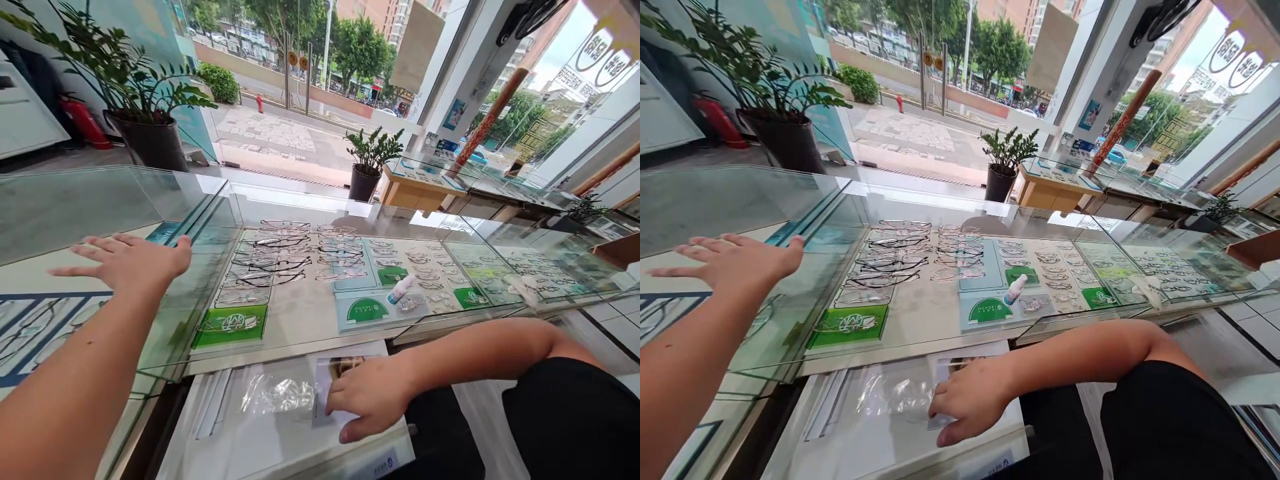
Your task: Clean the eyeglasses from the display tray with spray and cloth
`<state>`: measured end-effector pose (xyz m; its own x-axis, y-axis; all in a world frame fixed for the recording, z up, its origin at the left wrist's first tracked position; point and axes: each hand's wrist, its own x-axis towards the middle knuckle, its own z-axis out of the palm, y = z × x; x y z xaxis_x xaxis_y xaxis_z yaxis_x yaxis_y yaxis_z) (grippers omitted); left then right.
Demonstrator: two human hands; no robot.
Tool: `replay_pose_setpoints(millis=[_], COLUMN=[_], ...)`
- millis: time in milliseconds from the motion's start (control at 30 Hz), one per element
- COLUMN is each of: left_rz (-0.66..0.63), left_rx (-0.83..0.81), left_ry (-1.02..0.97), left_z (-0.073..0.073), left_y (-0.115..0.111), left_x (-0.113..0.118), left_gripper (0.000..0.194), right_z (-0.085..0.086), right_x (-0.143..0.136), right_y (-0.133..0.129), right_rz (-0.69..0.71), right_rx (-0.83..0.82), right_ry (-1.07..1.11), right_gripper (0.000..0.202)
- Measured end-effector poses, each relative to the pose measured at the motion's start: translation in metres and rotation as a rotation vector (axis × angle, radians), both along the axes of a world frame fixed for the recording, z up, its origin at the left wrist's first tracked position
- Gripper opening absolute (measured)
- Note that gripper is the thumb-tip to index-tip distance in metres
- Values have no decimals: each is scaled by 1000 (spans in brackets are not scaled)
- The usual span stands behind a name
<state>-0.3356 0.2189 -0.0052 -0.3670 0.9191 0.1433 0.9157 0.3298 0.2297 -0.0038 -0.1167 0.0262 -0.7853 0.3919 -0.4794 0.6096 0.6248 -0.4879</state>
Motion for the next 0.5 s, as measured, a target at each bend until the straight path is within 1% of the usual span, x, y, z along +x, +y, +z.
replay_pose_setpoints(millis=[100, 167, 200, 267, 333, 400, 500], left_rz=[136, 129, 129, 129, 125, 130, 143], left_rx=[-41, -39, -39, -45, -47, -32, -4], left_ry=[-27, -30, -28, -19, -9, -2, 15], left_z=[4, 6, 7, 8, 7, 5, 1], left_y=[-1, -2, -3, -5, -6, -6, -6], left_x=[4, 5, 6, 6, 5, 4, 4], left_gripper=[112, 112, 111, 109, 108, 108, 108], right_z=[-43, -70, -82, -106, -126, -145, -168], right_x=[5, 2, -2, -11, -22, -32, -42], right_y=[14, 31, 41, 62, 85, 109, 145], right_rz=[-232, -383, -434, -516, -631, -703, -758], right_rx=[-52, -11, 41, 199, 327, 388, 478], right_ry=[46, 62, 75, 147, 209, 247, 287], right_gripper=[58, 59, 59, 57, 57, 59, 62])
